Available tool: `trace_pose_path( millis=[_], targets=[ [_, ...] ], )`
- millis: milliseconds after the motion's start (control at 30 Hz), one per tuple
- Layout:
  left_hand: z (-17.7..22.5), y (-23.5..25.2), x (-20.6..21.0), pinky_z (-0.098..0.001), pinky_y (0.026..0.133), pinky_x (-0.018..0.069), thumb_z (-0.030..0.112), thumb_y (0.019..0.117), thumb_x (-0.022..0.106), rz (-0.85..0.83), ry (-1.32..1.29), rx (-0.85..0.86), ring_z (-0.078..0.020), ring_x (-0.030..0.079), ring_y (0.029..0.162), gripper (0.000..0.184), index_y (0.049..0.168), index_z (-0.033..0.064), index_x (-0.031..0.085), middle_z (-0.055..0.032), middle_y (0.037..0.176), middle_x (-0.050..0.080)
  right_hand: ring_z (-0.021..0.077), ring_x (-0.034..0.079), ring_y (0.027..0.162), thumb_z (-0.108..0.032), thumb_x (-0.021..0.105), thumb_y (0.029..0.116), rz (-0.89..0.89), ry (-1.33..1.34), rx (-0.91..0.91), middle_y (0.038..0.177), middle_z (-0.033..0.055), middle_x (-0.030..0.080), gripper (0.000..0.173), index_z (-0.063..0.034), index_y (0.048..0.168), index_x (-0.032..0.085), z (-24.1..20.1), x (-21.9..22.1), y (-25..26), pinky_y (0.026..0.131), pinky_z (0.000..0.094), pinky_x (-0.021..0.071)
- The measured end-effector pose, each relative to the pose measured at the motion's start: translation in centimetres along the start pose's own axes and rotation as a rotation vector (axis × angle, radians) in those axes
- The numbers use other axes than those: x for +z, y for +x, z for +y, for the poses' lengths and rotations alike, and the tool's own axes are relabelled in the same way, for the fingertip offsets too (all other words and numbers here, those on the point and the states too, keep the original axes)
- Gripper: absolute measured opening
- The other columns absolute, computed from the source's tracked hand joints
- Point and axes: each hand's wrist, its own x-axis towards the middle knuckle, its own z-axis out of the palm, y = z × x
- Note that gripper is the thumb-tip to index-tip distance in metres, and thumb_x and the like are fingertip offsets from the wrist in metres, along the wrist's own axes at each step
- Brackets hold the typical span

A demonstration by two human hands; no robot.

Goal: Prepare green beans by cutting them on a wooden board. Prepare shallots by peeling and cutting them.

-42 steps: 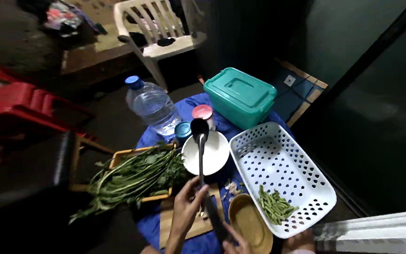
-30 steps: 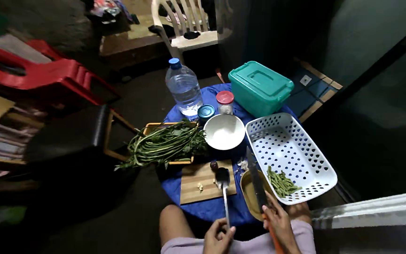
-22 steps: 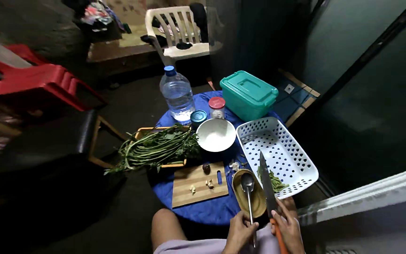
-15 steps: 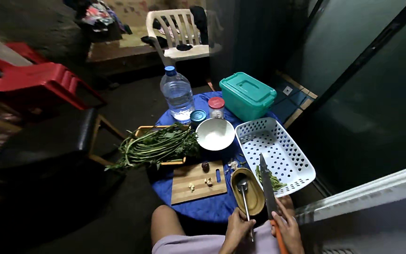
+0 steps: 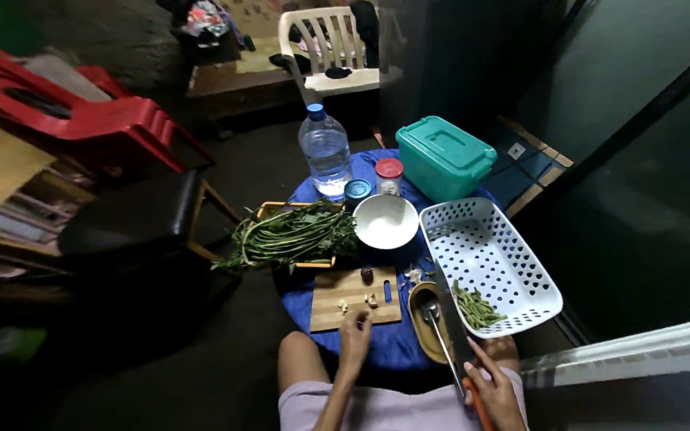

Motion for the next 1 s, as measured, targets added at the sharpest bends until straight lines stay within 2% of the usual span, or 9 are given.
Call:
trace_pose_path(
  millis=[67, 133, 200, 333, 433, 533, 600, 700, 1000],
  targets=[
    [-2.6, 2.3, -2.1, -0.0503, 0.096, 0.0538, 0.009, 0.0952, 0.068, 0.075, 0.069, -0.039, -0.0387, 0.066, 0.107, 0.037, 0.129, -0.0064, 0.063, -0.0287, 0.124, 0.062, 0.0101, 0.062, 0.053, -0.004, 0.057, 0.1004, -0.084, -0.016, 0.037, 0.1, 0.0146, 0.068, 0.048, -0.0021, 0.148, 0.051, -0.7, 0.5, -0.5, 0.051, 0.0274, 0.0578],
    [-4.1, 4.2, -3.7, -0.0518, 0.102, 0.0509, 0.011, 0.0893, 0.077, 0.031, 0.121, -0.1, -0.0431, 0.06, 0.118, 0.058, 0.141, -0.0034, 0.056, -0.0328, 0.137, 0.052, 0.0116, 0.062, 0.056, -0.007, 0.055, 0.1018, -0.214, -0.067, 0.1, 0.104, 0.0149, 0.068, 0.047, -0.0044, 0.148, 0.052, -1.7, 1.3, -0.9, 0.054, 0.0291, 0.0582],
    [-4.9, 5.4, -4.6, -0.0513, 0.103, 0.0505, 0.01, 0.0862, 0.079, -0.042, 0.189, -0.1, -0.0437, 0.058, 0.121, 0.065, 0.145, -0.001, 0.053, -0.034, 0.142, 0.047, 0.0149, 0.064, 0.061, -0.012, 0.054, 0.1034, -0.37, -0.162, 0.169, 0.107, 0.0155, 0.069, 0.046, -0.009, 0.15, 0.052, -1.9, 2.6, -1.0, 0.059, 0.0327, 0.0586],
    [-5.2, 6.4, -5.2, -0.0507, 0.103, 0.0501, 0.008, 0.0888, 0.074, -0.083, 0.218, -0.059, -0.0414, 0.059, 0.12, 0.05, 0.136, -0.0017, 0.062, -0.0313, 0.136, 0.054, 0.0181, 0.066, 0.068, -0.017, 0.053, 0.1055, -0.561, -0.261, 0.205, 0.116, 0.0168, 0.068, 0.046, -0.013, 0.151, 0.051, 0.1, 6.7, 0.3, 0.066, 0.0358, 0.0592],
    [-5.0, 6.5, -5.1, -0.0489, 0.103, 0.0506, 0.008, 0.0889, 0.075, -0.097, 0.201, -0.065, -0.0383, 0.062, 0.116, 0.044, 0.13, -0.0042, 0.065, -0.029, 0.129, 0.059, 0.0189, 0.067, 0.069, -0.016, 0.052, 0.1054, -0.564, -0.282, 0.159, 0.119, 0.0174, 0.067, 0.045, -0.0129, 0.151, 0.051, 1.9, 9.6, 1.6, 0.066, 0.0363, 0.0594],
    [-5.0, 6.5, -4.5, -0.0488, 0.102, 0.0514, 0.007, 0.0888, 0.075, -0.093, 0.173, -0.068, -0.0367, 0.064, 0.112, 0.041, 0.127, -0.0059, 0.066, -0.0272, 0.122, 0.064, 0.0248, 0.069, 0.082, -0.016, 0.052, 0.105, -0.561, -0.331, 0.092, 0.123, 0.0189, 0.066, 0.045, -0.0142, 0.15, 0.053, 3.3, 11.1, 2.7, 0.076, 0.0421, 0.0597],
    [-5.0, 6.5, -4.2, -0.051, 0.102, 0.0507, 0.005, 0.0885, 0.074, -0.068, 0.15, -0.074, -0.0379, 0.064, 0.112, 0.038, 0.124, -0.0069, 0.067, -0.0275, 0.119, 0.065, 0.0254, 0.07, 0.086, -0.017, 0.052, 0.1051, -0.577, -0.326, 0.078, 0.124, 0.0187, 0.066, 0.045, -0.0143, 0.15, 0.053, 3.8, 11.4, 2.9, 0.079, 0.0431, 0.0593],
    [-4.8, 6.2, -4.3, -0.0516, 0.099, 0.0514, 0.005, 0.0892, 0.073, -0.037, 0.131, -0.124, -0.0359, 0.067, 0.107, 0.032, 0.119, -0.0058, 0.069, -0.0248, 0.113, 0.069, 0.0226, 0.068, 0.079, -0.017, 0.052, 0.105, -0.589, -0.297, 0.097, 0.12, 0.0174, 0.067, 0.045, -0.0145, 0.15, 0.053, 4.1, 11.3, 2.8, 0.074, 0.0403, 0.0595],
    [-2.9, 4.8, -4.2, -0.0453, 0.098, 0.0538, 0.005, 0.0911, 0.074, 0.003, -0.013, -0.118, -0.0296, 0.07, 0.106, 0.032, 0.121, -0.0046, 0.069, -0.0207, 0.114, 0.071, 0.0236, 0.069, 0.082, -0.015, 0.053, 0.1043, -0.57, -0.331, 0.013, 0.12, 0.0185, 0.065, 0.045, -0.0123, 0.149, 0.054, 2.8, 9.8, 1.8, 0.075, 0.0401, 0.0599]
  ],
)
